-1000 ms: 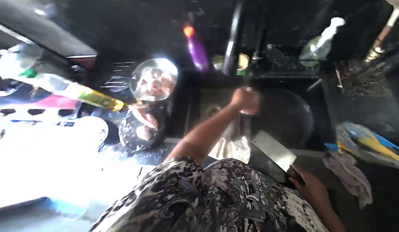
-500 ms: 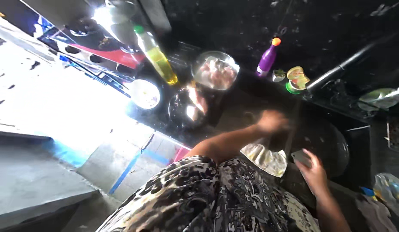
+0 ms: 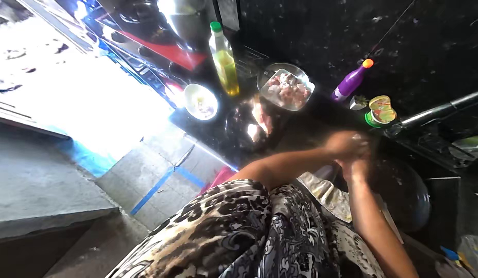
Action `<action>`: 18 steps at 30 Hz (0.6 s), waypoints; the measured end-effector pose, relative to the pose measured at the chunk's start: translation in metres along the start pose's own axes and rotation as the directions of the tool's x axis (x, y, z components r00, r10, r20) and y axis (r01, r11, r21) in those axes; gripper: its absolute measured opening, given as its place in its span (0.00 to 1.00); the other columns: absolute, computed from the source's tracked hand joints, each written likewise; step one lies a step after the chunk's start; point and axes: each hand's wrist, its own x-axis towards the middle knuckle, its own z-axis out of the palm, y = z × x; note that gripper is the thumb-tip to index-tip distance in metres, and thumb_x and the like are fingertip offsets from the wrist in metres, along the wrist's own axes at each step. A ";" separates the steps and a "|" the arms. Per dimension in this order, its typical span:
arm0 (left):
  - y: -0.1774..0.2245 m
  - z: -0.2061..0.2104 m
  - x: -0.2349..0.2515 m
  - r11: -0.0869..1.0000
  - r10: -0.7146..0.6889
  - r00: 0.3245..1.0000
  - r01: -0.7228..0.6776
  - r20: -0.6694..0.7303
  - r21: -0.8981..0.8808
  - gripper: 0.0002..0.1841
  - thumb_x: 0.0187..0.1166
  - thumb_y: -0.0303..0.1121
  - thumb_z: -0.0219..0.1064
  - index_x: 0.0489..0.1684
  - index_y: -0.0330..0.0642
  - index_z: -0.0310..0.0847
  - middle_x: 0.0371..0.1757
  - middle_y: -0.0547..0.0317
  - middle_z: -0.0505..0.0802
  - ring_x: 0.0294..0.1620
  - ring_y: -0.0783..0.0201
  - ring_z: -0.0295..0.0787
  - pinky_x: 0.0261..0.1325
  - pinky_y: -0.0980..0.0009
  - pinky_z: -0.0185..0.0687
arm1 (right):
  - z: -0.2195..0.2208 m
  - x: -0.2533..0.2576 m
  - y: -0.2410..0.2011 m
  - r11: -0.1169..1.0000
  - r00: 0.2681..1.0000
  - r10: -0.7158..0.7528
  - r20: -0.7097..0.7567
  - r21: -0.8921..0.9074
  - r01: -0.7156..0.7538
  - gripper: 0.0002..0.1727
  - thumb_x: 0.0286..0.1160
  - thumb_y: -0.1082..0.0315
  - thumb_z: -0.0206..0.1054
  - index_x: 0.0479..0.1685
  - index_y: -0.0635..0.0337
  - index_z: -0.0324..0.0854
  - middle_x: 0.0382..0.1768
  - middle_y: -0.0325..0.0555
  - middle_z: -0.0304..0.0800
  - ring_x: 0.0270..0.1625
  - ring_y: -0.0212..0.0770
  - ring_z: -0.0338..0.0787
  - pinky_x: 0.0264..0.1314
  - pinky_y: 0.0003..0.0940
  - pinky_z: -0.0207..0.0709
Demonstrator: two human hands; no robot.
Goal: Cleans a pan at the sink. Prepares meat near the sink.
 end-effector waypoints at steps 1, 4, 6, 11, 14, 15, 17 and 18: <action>0.004 0.000 -0.001 0.998 -0.052 0.998 0.051 -0.019 -0.040 0.17 0.86 0.39 0.67 0.56 0.33 0.86 0.52 0.38 0.93 0.55 0.44 0.91 0.63 0.44 0.84 | 0.002 0.001 0.000 0.999 0.999 -0.032 -0.026 -0.012 0.031 0.20 0.94 0.68 0.50 0.80 0.58 0.59 0.49 0.53 0.82 0.40 0.44 0.91 0.40 0.45 0.91; 0.010 0.005 -0.001 0.978 -0.172 0.983 0.163 -0.062 -0.128 0.20 0.88 0.43 0.64 0.57 0.30 0.85 0.54 0.34 0.92 0.59 0.40 0.90 0.66 0.40 0.81 | 0.004 0.005 -0.001 0.996 0.992 -0.084 -0.093 -0.025 0.082 0.22 0.93 0.65 0.55 0.80 0.58 0.60 0.47 0.52 0.83 0.36 0.41 0.89 0.37 0.40 0.89; 0.013 0.010 0.003 0.962 -0.224 0.969 0.203 -0.104 -0.181 0.21 0.89 0.44 0.63 0.56 0.30 0.85 0.54 0.33 0.92 0.59 0.39 0.89 0.67 0.40 0.80 | 0.006 0.007 -0.005 0.991 0.981 -0.136 -0.138 -0.034 0.132 0.21 0.91 0.67 0.58 0.77 0.60 0.63 0.44 0.50 0.83 0.31 0.37 0.87 0.31 0.35 0.86; 0.019 0.017 0.017 0.930 -0.313 0.935 0.266 -0.166 -0.255 0.26 0.90 0.51 0.59 0.52 0.29 0.85 0.52 0.33 0.91 0.57 0.39 0.89 0.64 0.39 0.81 | 0.005 0.012 -0.021 0.976 0.956 -0.205 -0.207 -0.115 0.185 0.18 0.87 0.72 0.61 0.72 0.64 0.68 0.48 0.49 0.82 0.39 0.35 0.88 0.41 0.34 0.88; 0.022 0.018 0.027 0.906 -0.354 0.912 0.280 -0.208 -0.317 0.26 0.91 0.50 0.57 0.46 0.29 0.84 0.47 0.34 0.91 0.52 0.40 0.89 0.59 0.41 0.82 | -0.002 0.017 -0.026 0.954 0.940 -0.266 -0.213 -0.198 0.225 0.19 0.81 0.73 0.65 0.70 0.65 0.74 0.53 0.51 0.84 0.49 0.36 0.88 0.53 0.36 0.86; 0.023 0.019 0.029 0.887 -0.387 0.897 0.299 -0.212 -0.351 0.26 0.91 0.50 0.56 0.44 0.30 0.84 0.45 0.35 0.90 0.49 0.42 0.89 0.56 0.42 0.83 | -0.004 0.018 -0.026 0.944 0.936 -0.288 -0.202 -0.223 0.243 0.19 0.80 0.72 0.67 0.68 0.66 0.75 0.54 0.51 0.85 0.51 0.37 0.88 0.56 0.37 0.85; 0.021 0.021 0.036 0.851 -0.438 0.873 0.325 -0.215 -0.413 0.27 0.92 0.52 0.53 0.44 0.31 0.82 0.42 0.38 0.89 0.44 0.44 0.87 0.51 0.44 0.82 | -0.007 0.017 -0.028 0.915 0.925 -0.350 -0.147 -0.264 0.304 0.19 0.77 0.71 0.69 0.65 0.67 0.77 0.52 0.51 0.86 0.52 0.36 0.89 0.58 0.36 0.85; 0.016 0.023 0.040 0.838 -0.451 0.866 0.328 -0.217 -0.436 0.28 0.93 0.53 0.52 0.47 0.31 0.83 0.44 0.38 0.89 0.45 0.44 0.88 0.53 0.44 0.83 | -0.010 0.017 -0.028 0.895 0.919 -0.379 -0.108 -0.294 0.334 0.20 0.76 0.71 0.71 0.64 0.68 0.77 0.52 0.52 0.87 0.53 0.37 0.89 0.61 0.37 0.84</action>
